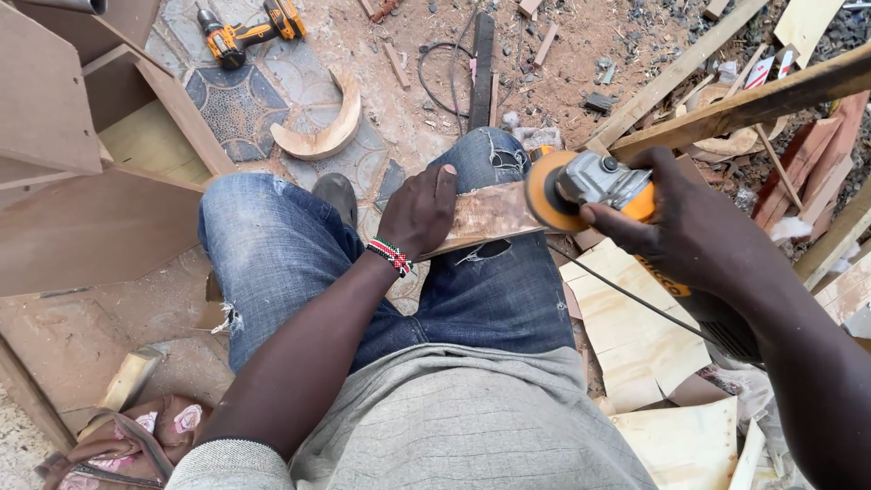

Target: Grinding and shaping a curved wooden piece using an angle grinder in a workshop environment.

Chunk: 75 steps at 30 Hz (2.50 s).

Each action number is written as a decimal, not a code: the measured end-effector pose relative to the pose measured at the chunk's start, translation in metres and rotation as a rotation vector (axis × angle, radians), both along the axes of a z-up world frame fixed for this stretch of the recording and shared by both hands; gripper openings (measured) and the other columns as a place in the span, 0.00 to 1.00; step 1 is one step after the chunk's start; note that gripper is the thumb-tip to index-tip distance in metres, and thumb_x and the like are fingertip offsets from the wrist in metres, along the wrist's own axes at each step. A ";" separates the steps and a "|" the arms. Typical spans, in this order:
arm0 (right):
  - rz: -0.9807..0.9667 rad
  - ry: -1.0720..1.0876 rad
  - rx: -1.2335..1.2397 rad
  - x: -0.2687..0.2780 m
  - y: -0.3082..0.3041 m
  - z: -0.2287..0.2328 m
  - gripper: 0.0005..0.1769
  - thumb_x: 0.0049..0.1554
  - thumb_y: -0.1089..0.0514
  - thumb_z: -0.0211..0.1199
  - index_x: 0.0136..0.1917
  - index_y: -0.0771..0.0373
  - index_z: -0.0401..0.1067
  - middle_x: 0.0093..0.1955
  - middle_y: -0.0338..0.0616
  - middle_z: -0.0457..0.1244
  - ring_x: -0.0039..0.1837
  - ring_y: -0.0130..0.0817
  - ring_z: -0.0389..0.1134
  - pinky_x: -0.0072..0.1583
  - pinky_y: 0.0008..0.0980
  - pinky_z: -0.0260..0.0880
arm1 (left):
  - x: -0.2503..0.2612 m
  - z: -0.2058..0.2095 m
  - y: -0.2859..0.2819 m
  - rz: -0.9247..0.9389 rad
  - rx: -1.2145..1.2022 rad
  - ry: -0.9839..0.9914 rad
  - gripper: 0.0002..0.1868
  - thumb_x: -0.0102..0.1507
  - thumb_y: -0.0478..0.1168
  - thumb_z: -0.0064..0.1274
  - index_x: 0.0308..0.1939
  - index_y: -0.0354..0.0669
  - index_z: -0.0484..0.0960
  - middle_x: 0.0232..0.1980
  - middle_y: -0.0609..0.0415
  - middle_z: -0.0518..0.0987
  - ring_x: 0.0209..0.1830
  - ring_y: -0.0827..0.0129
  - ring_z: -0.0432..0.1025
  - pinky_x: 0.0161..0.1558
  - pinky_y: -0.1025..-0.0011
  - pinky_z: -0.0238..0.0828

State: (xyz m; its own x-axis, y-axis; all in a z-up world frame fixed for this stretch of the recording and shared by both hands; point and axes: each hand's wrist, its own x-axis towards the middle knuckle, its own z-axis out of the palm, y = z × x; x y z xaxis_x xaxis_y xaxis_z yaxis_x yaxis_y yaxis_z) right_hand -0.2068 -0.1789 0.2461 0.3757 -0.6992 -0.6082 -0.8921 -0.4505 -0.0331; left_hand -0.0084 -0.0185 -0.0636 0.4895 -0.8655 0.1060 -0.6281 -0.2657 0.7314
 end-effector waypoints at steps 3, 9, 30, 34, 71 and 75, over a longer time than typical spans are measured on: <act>-0.064 0.037 0.097 0.005 0.010 0.001 0.44 0.70 0.31 0.65 0.90 0.43 0.56 0.61 0.59 0.76 0.48 0.56 0.77 0.46 0.49 0.79 | 0.000 0.025 0.001 0.052 0.076 0.235 0.21 0.82 0.48 0.31 0.45 0.45 0.76 0.41 0.40 0.84 0.37 0.37 0.77 0.38 0.36 0.66; 0.010 0.076 0.064 0.005 0.013 0.001 0.48 0.67 0.24 0.64 0.91 0.42 0.56 0.51 0.58 0.76 0.44 0.54 0.73 0.44 0.48 0.64 | -0.004 0.021 -0.001 0.061 0.044 0.188 0.22 0.82 0.50 0.30 0.45 0.44 0.77 0.42 0.38 0.85 0.38 0.32 0.77 0.38 0.32 0.64; -0.322 -0.142 0.194 -0.039 -0.017 -0.028 0.37 0.71 0.30 0.59 0.86 0.45 0.65 0.55 0.58 0.80 0.49 0.53 0.77 0.50 0.49 0.70 | 0.007 0.051 0.011 0.079 0.093 0.450 0.22 0.79 0.50 0.28 0.34 0.47 0.67 0.31 0.46 0.74 0.31 0.53 0.66 0.37 0.45 0.53; -0.274 -0.190 0.186 -0.034 0.008 -0.018 0.38 0.66 0.32 0.67 0.83 0.44 0.65 0.51 0.51 0.79 0.49 0.44 0.75 0.54 0.46 0.68 | 0.002 0.033 0.011 0.018 0.042 0.385 0.24 0.82 0.48 0.29 0.34 0.47 0.67 0.29 0.46 0.73 0.27 0.53 0.64 0.35 0.45 0.52; -0.279 -0.239 0.207 -0.068 -0.008 -0.045 0.33 0.68 0.34 0.64 0.81 0.46 0.66 0.54 0.54 0.80 0.52 0.46 0.82 0.54 0.45 0.71 | 0.009 0.039 0.014 0.052 0.056 0.417 0.21 0.79 0.48 0.30 0.34 0.47 0.67 0.32 0.46 0.73 0.32 0.53 0.64 0.38 0.46 0.52; -0.289 -0.248 0.209 -0.078 -0.025 -0.056 0.31 0.71 0.36 0.64 0.80 0.48 0.65 0.55 0.57 0.79 0.50 0.46 0.78 0.48 0.46 0.68 | 0.014 0.015 0.017 0.000 0.031 0.290 0.17 0.77 0.41 0.29 0.37 0.44 0.69 0.37 0.42 0.77 0.34 0.43 0.68 0.40 0.41 0.56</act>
